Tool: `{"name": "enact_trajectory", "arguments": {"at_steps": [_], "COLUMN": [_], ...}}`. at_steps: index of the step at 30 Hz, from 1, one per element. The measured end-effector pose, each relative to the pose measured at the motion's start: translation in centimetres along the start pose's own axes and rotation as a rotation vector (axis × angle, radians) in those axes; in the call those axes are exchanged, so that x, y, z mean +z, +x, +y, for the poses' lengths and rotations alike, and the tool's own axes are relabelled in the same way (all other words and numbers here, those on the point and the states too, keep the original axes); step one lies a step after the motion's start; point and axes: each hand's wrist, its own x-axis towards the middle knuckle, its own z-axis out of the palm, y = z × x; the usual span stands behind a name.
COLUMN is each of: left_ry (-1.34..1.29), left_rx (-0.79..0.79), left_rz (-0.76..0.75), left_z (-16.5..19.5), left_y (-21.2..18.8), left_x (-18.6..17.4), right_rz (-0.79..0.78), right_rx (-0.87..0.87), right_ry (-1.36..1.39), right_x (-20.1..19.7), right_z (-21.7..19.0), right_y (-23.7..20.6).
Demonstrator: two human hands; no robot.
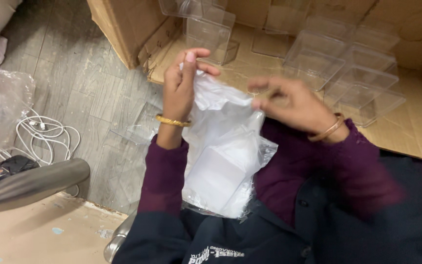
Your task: The person sits on the floor in front of an open cardboard box, takes clear plastic boxes out of plastic bags one at a time, and stacks the boxes inside the carton. They continue unwrapping and stacking the boxes throughout the episode.
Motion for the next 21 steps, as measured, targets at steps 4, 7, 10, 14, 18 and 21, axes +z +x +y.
{"name": "enact_trajectory", "arguments": {"at_steps": [4,7,10,14,18,21], "left_ry": [-0.140,-0.285,-0.333,-0.217,-0.185,-0.177], "left_rx": [-0.042,-0.163,-0.181,-0.051,-0.167,-0.247], "left_rz": [-0.024,-0.044,-0.155,-0.105,0.017,-0.151], "left_z": [-0.6,-0.8,-1.6,-4.1,-6.4,-6.8], "left_y": [1.7,2.4,2.3,2.2,2.6,2.8], "left_x": [1.2,0.6,-0.4,-0.2,0.6,0.3], "right_rz": [0.168,0.214,0.258,0.326,0.403,0.443], "right_rx": [-0.242,-0.051,0.099,0.118,0.039,-0.082], "right_ry": [0.256,0.485,0.593,0.456,0.221,0.632], "right_x": [1.4,3.5,4.6,4.7,5.0,5.4], "right_z": [0.1,1.7,3.3,3.7,3.6,4.4], "right_y": [2.7,5.1,6.0,5.7,6.2,7.2]}}
